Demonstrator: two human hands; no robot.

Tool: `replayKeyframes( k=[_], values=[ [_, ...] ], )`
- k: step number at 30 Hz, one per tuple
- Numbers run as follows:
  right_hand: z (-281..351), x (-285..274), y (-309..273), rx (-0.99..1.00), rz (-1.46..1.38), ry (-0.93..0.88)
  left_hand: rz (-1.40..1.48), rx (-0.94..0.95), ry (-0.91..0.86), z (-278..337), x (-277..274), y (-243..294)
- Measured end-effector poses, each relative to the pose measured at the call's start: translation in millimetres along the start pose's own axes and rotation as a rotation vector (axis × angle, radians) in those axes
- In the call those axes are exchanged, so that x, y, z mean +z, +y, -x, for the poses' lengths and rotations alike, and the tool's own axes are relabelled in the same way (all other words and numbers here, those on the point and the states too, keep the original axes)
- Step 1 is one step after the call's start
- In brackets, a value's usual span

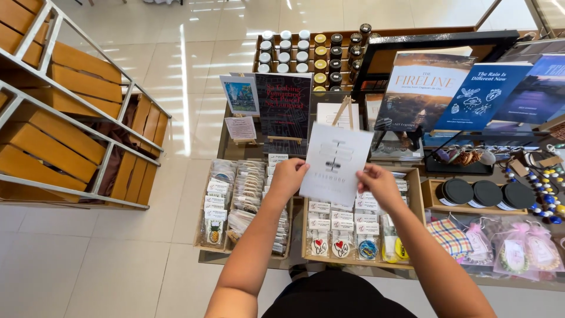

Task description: Cleaning and dusting books and souvenir gift items on a retail display table using a pink cloth.

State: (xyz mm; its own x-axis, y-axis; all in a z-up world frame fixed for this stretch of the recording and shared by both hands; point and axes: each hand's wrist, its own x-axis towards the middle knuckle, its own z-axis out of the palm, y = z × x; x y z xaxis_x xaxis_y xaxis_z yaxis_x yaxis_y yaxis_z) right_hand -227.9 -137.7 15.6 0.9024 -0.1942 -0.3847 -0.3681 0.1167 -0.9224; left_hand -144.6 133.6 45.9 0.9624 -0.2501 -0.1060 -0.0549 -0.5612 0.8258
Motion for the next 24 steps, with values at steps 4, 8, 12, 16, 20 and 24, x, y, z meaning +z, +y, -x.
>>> replayKeyframes(
  k=[4, 8, 12, 16, 20, 24],
  values=[
    [-26, -11, -48, -0.173, 0.039, 0.028, 0.087, 0.14, 0.064, -32, 5, 19],
    [-66, -19, -76, -0.373, 0.072, 0.098, 0.203, 0.143, 0.095, -71, 16, 37],
    [-101, -22, -76, -0.452, 0.047, 0.164, 0.212, 0.142, 0.179, -102, 39, 36],
    [-119, -25, -67, -0.468, 0.062, 0.178, 0.2, 0.109, 0.205, -118, 58, 27],
    [-128, -25, -56, -0.435, 0.1, 0.192, 0.188, 0.067, 0.242, -122, 70, 21],
    [-143, -32, -33, -0.42, 0.096, 0.191, 0.157, 0.065, 0.268, -121, 76, 21]
  ],
)
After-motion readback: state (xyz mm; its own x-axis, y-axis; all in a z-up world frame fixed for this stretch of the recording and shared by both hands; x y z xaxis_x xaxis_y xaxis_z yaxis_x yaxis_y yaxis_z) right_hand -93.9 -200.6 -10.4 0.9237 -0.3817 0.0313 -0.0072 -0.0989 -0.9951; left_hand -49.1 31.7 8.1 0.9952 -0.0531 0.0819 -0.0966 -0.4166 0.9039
